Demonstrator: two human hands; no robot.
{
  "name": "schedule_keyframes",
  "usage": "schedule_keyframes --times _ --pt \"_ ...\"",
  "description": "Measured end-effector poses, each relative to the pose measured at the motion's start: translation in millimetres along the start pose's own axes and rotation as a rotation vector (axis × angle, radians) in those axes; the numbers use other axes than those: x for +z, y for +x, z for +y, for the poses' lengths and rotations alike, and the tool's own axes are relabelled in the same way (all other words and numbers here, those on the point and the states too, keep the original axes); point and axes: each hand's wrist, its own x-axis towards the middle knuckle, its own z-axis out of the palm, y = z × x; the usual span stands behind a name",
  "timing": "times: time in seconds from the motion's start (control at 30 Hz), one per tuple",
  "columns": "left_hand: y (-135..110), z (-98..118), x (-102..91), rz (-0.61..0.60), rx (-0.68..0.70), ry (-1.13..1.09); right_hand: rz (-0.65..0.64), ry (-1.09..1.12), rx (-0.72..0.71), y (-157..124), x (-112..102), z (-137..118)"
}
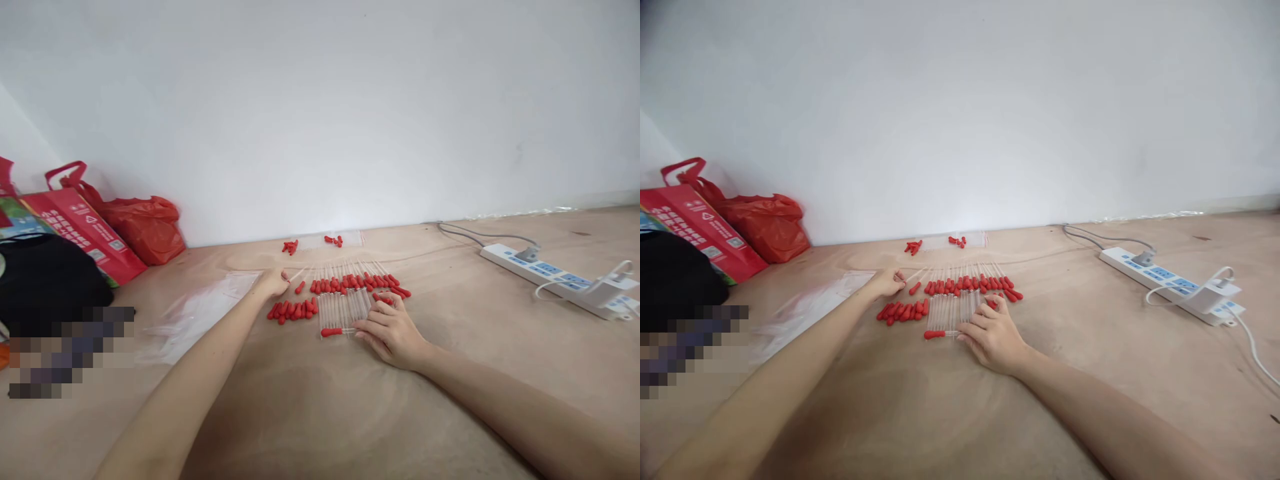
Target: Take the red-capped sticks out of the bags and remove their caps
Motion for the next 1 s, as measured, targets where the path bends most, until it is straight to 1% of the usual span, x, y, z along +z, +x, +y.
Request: schedule_keyframes --times 0.1,0.2,0.27,0.4,0.53,0.63,0.7,0.77,0.8,0.87,0.9,0.93,0.97,1.0 --pt "-4.3 8.8 5.2 -0.129 -0.034 -0.056 -0.007 -0.012 0.0 -0.2 -0.2 0.4" --pt "-7.5 14.8 7.4 -0.19 -0.026 -0.114 -0.014 -0.021 0.002 -0.5 -0.3 0.7" --pt "-8.9 14.8 7.5 -0.165 -0.015 -0.128 -0.017 -0.019 0.003 -0.9 -0.2 1.0" --pt "-11.9 8.2 6.1 -0.067 -0.002 -0.133 -0.016 -0.01 0.01 -1.5 0.2 1.4" --pt "-13.2 2.3 4.6 -0.032 0.01 -0.14 -0.015 -0.002 0.013 -1.6 0.1 1.5" --pt "-13.4 1.2 1.9 0.021 0.055 -0.109 -0.014 -0.002 0.015 -1.8 0.3 1.5" --pt "-18.4 2.6 -0.6 0.099 0.108 -0.076 -0.014 -0.007 0.017 -2.1 0.5 1.6" --pt "-31.7 5.5 -1.3 0.205 0.191 -0.05 -0.012 -0.012 0.014 -2.2 0.6 1.8" --pt "-41.8 7.2 -0.1 0.256 0.238 -0.045 -0.011 -0.013 0.011 -2.1 0.6 1.8" --pt "-67.3 10.0 6.2 0.325 0.38 -0.045 -0.008 -0.013 0.004 -1.8 0.4 1.6" --pt "-81.1 10.7 11.2 0.335 0.485 -0.043 -0.005 -0.012 0.001 -1.5 0.3 1.4" --pt "-94.4 11.0 17.2 0.354 0.738 -0.013 -0.002 -0.01 -0.003 -1.2 0.1 1.1" --pt "-106.2 11.0 23.6 0.392 0.929 0.015 0.001 -0.007 -0.006 -1.0 -0.1 0.6" --pt "-116.1 10.6 30.0 0.425 1.041 0.047 0.004 -0.002 -0.01 -0.8 -0.2 0.1"
